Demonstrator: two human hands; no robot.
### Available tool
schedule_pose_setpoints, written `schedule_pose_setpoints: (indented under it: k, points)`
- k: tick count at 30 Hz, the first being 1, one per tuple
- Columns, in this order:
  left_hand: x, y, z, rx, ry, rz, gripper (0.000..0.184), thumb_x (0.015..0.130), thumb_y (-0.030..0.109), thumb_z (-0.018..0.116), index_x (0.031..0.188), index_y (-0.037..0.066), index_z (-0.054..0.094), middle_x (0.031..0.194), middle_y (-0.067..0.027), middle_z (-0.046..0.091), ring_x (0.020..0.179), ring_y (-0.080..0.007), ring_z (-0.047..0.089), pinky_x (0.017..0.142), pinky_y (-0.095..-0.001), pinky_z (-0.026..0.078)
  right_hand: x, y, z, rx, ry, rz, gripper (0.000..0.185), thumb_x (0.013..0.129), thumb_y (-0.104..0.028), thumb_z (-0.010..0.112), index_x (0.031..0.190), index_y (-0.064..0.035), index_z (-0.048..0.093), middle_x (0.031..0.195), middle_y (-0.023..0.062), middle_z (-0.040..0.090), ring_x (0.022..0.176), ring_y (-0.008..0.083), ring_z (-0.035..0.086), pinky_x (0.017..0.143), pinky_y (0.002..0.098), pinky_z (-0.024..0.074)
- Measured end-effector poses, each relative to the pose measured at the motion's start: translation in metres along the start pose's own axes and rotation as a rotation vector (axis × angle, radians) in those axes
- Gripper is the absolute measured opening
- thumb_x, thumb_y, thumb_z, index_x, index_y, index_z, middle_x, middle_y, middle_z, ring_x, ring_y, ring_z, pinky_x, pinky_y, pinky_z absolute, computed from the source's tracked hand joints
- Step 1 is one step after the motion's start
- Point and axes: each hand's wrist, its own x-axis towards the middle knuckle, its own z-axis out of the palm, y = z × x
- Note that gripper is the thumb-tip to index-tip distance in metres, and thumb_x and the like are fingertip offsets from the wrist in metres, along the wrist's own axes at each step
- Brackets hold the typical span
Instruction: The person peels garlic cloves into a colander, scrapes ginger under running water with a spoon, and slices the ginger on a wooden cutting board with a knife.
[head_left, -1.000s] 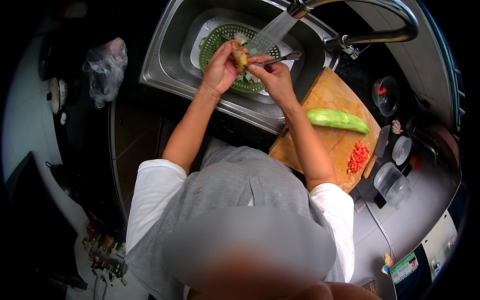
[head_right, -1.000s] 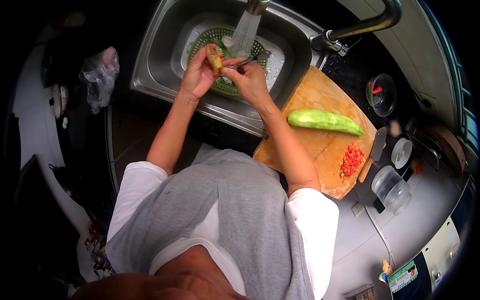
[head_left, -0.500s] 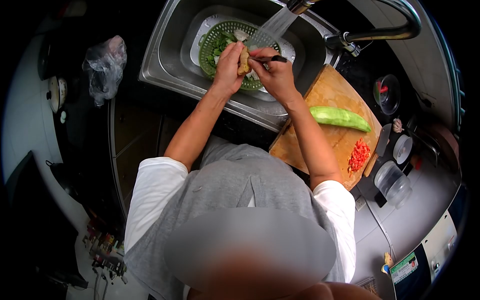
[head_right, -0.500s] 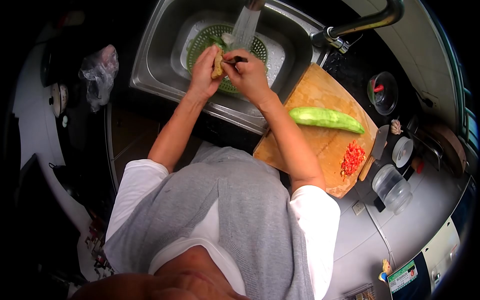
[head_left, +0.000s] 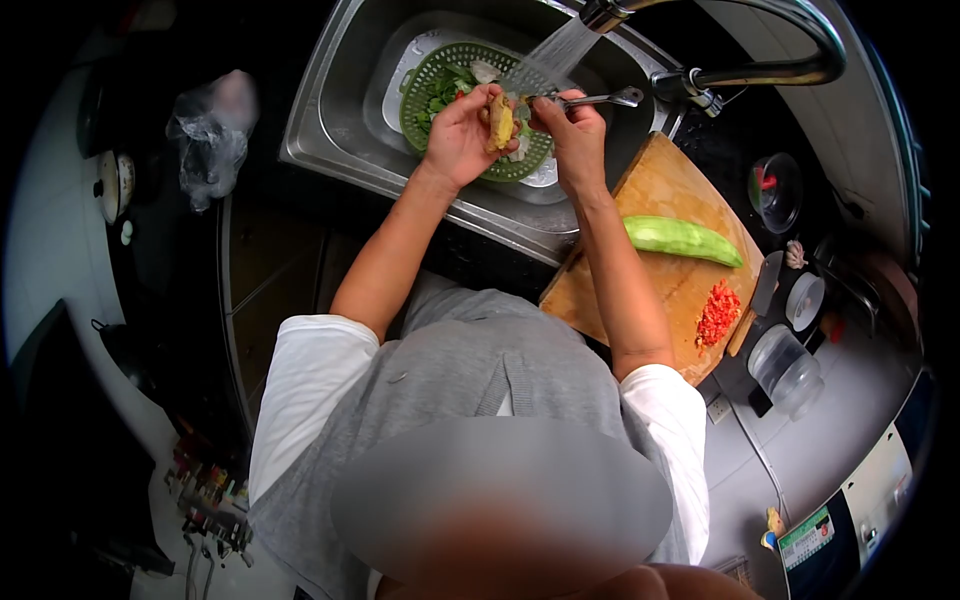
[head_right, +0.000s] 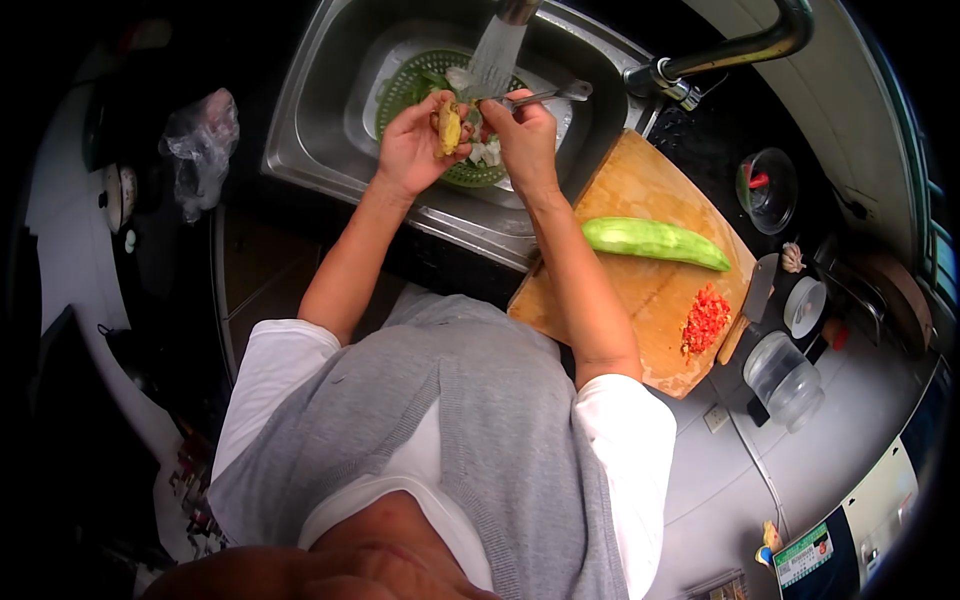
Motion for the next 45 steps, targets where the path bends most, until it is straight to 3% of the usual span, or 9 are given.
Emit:
schedule_pose_setpoints:
  k: [12, 15, 22, 28, 32, 35, 37, 41, 45]
  points:
    - [-0.011, 0.009, -0.001, 0.051, -0.107, -0.016, 0.040, 0.078, 0.004, 0.052, 0.116, 0.006, 0.037, 0.101, -0.0103, 0.050, 0.082, -0.0196, 0.054, 0.069, -0.0316, 0.047, 0.001, -0.009, 0.000, -0.171, -0.124, 0.034, 0.018, 0.077, -0.007, 0.059, 0.093, 0.0026, 0.057, 0.085, 0.0076, 0.058, 0.065, 0.0082, 0.051, 0.058, 0.0204, 0.0417]
    - [-0.011, 0.006, 0.003, 0.469, -0.061, 0.030, 0.048, 0.075, 0.000, 0.055, 0.119, 0.005, 0.036, 0.101, -0.0074, 0.049, 0.084, -0.0149, 0.052, 0.068, -0.0254, 0.046, 0.001, -0.016, 0.002, -0.192, -0.273, 0.028, 0.017, 0.078, -0.008, 0.059, 0.093, 0.0005, 0.058, 0.092, 0.0050, 0.059, 0.081, 0.0095, 0.054, 0.072, 0.0215, 0.0422]
    - [-0.008, 0.001, 0.012, 0.852, -0.028, 0.159, 0.048, 0.071, -0.004, 0.050, 0.118, -0.001, 0.039, 0.100, -0.0033, 0.049, 0.086, -0.0087, 0.048, 0.072, -0.0191, 0.041, 0.002, -0.012, 0.003, -0.409, -0.294, -0.030, 0.015, 0.074, -0.009, 0.063, 0.083, 0.0019, 0.060, 0.089, 0.0070, 0.061, 0.073, 0.0102, 0.056, 0.063, 0.0220, 0.0447]
    - [-0.009, -0.012, 0.016, 1.017, 0.058, 0.289, 0.048, 0.071, -0.004, 0.045, 0.119, -0.002, 0.040, 0.097, -0.0023, 0.049, 0.081, -0.0057, 0.045, 0.067, -0.0172, 0.038, -0.004, 0.002, 0.008, -0.844, -0.213, -0.644, 0.015, 0.073, -0.009, 0.063, 0.082, 0.0025, 0.061, 0.074, 0.0096, 0.062, 0.060, 0.0185, 0.061, 0.053, 0.0240, 0.0452]
    - [-0.009, -0.012, 0.020, 1.023, 0.115, 0.331, 0.048, 0.071, -0.003, 0.044, 0.119, -0.001, 0.040, 0.091, -0.0006, 0.047, 0.073, -0.0047, 0.043, 0.061, -0.0167, 0.037, -0.004, 0.004, 0.010, -0.836, -0.140, -0.482, 0.012, 0.074, -0.008, 0.061, 0.080, 0.0024, 0.061, 0.077, 0.0086, 0.062, 0.062, 0.0159, 0.061, 0.054, 0.0247, 0.0458]
    - [-0.013, -0.001, 0.020, 0.881, 0.109, 0.216, 0.049, 0.069, -0.004, 0.048, 0.118, 0.000, 0.040, 0.087, -0.0006, 0.047, 0.078, -0.0068, 0.047, 0.069, -0.0181, 0.039, 0.001, 0.001, 0.010, 0.170, 0.016, 0.017, 0.013, 0.074, -0.010, 0.061, 0.080, 0.0014, 0.059, 0.077, 0.0115, 0.063, 0.063, 0.0135, 0.060, 0.053, 0.0262, 0.0451]
    - [-0.011, 0.000, 0.016, 0.884, 0.104, 0.234, 0.050, 0.069, -0.003, 0.048, 0.118, 0.000, 0.040, 0.089, -0.0008, 0.047, 0.080, -0.0064, 0.047, 0.069, -0.0181, 0.039, 0.002, 0.000, 0.008, 0.162, 0.008, 0.021, 0.013, 0.075, -0.011, 0.061, 0.079, 0.0005, 0.057, 0.077, 0.0102, 0.062, 0.064, 0.0116, 0.059, 0.053, 0.0236, 0.0447]
    - [-0.006, -0.005, 0.017, 0.930, 0.113, 0.251, 0.050, 0.070, -0.004, 0.048, 0.119, 0.000, 0.039, 0.091, -0.0024, 0.049, 0.081, -0.0079, 0.047, 0.070, -0.0189, 0.040, -0.001, 0.001, 0.008, -0.441, -0.179, -0.115, 0.013, 0.075, -0.007, 0.061, 0.081, 0.0037, 0.058, 0.081, 0.0124, 0.062, 0.068, 0.0181, 0.061, 0.058, 0.0245, 0.0465]
    - [0.005, -0.016, 0.008, 1.045, 0.149, 0.391, 0.050, 0.071, -0.006, 0.044, 0.120, 0.001, 0.040, 0.084, 0.0029, 0.044, 0.069, -0.0044, 0.041, 0.060, -0.0167, 0.036, 0.002, 0.001, 0.013, -0.918, -0.152, -0.733, 0.010, 0.071, -0.006, 0.062, 0.067, 0.0030, 0.059, 0.079, 0.0146, 0.061, 0.061, 0.0204, 0.061, 0.053, 0.0232, 0.0453]
